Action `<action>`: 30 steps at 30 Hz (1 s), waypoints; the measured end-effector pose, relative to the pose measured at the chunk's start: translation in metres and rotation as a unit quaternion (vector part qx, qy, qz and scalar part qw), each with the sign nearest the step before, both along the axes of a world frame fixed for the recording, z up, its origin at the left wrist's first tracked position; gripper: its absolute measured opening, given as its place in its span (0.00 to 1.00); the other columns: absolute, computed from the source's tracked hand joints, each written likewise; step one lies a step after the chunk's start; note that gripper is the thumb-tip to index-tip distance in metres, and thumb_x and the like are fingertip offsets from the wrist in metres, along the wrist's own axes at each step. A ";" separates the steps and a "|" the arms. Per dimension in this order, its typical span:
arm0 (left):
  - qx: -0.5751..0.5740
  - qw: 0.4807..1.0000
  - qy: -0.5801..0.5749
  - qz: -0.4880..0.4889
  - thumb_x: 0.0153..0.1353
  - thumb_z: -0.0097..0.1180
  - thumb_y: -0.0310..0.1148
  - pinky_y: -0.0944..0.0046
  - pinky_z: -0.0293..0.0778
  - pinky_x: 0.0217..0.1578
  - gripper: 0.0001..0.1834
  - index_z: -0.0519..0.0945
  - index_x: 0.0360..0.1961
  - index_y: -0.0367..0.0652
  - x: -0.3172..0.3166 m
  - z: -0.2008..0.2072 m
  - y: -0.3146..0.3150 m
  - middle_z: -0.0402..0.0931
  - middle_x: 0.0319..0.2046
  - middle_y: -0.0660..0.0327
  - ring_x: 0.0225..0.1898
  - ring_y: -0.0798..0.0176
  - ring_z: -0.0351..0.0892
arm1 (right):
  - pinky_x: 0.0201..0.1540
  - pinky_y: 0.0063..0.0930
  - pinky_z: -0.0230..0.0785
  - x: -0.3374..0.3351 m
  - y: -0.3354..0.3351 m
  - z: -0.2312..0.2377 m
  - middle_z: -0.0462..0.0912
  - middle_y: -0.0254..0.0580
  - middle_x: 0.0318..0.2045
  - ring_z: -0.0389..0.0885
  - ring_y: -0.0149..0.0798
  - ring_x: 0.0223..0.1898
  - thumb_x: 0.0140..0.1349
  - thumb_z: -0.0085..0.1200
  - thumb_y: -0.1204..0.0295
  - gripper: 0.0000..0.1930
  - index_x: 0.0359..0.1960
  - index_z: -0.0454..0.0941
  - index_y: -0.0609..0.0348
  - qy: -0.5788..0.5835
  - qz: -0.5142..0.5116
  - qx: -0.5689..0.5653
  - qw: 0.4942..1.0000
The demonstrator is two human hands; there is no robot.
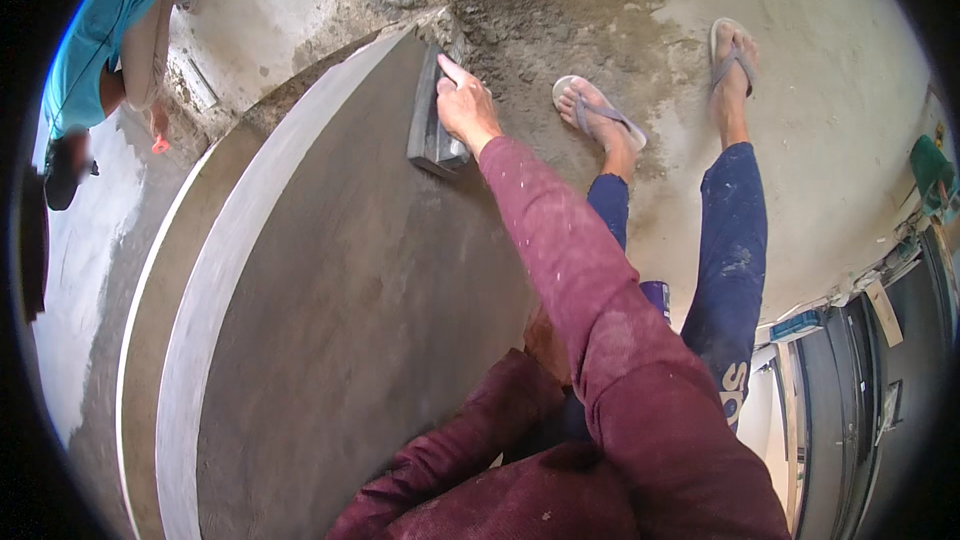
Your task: The person uses a hand trowel to smooth a freshly applied layer of concrete on a curved wall surface. The person repeatedly scrapes and levels the wet material to create a uniform finish, occasionally dipping the tool into a bucket of water to clean it.
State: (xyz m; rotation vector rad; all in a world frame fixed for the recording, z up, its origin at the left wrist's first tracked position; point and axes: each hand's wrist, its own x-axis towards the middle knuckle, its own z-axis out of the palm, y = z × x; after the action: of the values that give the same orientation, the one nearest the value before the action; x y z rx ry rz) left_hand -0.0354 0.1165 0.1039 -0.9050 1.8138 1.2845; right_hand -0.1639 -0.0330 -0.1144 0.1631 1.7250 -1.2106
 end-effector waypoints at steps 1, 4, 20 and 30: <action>-0.017 0.999 0.027 0.004 0.62 0.59 0.45 0.52 0.70 0.58 0.19 0.84 0.50 0.48 -0.005 0.001 -0.003 0.84 0.48 0.57 0.57 0.49 0.77 | 0.68 0.37 0.65 0.000 0.003 -0.002 0.78 0.54 0.63 0.76 0.53 0.65 0.71 0.44 0.66 0.25 0.69 0.72 0.55 -0.018 0.014 0.010 1.000; -0.052 0.999 0.003 -0.009 0.60 0.61 0.47 0.50 0.69 0.61 0.22 0.84 0.52 0.50 -0.001 0.008 0.002 0.82 0.53 0.57 0.59 0.49 0.76 | 0.70 0.37 0.63 0.004 0.004 0.036 0.76 0.53 0.66 0.74 0.53 0.67 0.73 0.44 0.66 0.25 0.70 0.71 0.52 0.002 0.002 -0.029 1.000; 0.129 0.980 -0.131 0.075 0.57 0.64 0.49 0.48 0.66 0.63 0.25 0.84 0.52 0.47 -0.031 0.002 -0.017 0.78 0.60 0.56 0.65 0.50 0.72 | 0.70 0.36 0.63 0.004 -0.010 0.024 0.75 0.56 0.66 0.72 0.53 0.69 0.70 0.46 0.67 0.26 0.70 0.71 0.53 0.045 -0.002 -0.078 0.996; -0.036 0.997 -0.068 0.027 0.56 0.64 0.45 0.46 0.59 0.70 0.22 0.87 0.51 0.48 -0.026 0.022 -0.006 0.75 0.65 0.53 0.71 0.46 0.66 | 0.66 0.32 0.63 -0.134 0.025 0.086 0.67 0.55 0.71 0.71 0.43 0.66 0.65 0.56 0.72 0.38 0.77 0.56 0.62 -0.263 -0.083 -0.072 0.958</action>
State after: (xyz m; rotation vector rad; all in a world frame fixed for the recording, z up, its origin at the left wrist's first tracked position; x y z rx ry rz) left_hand -0.0615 0.1110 0.1256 -1.0602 1.7491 1.1673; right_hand -0.2975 -0.0082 -0.0281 0.5038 1.1724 -1.2696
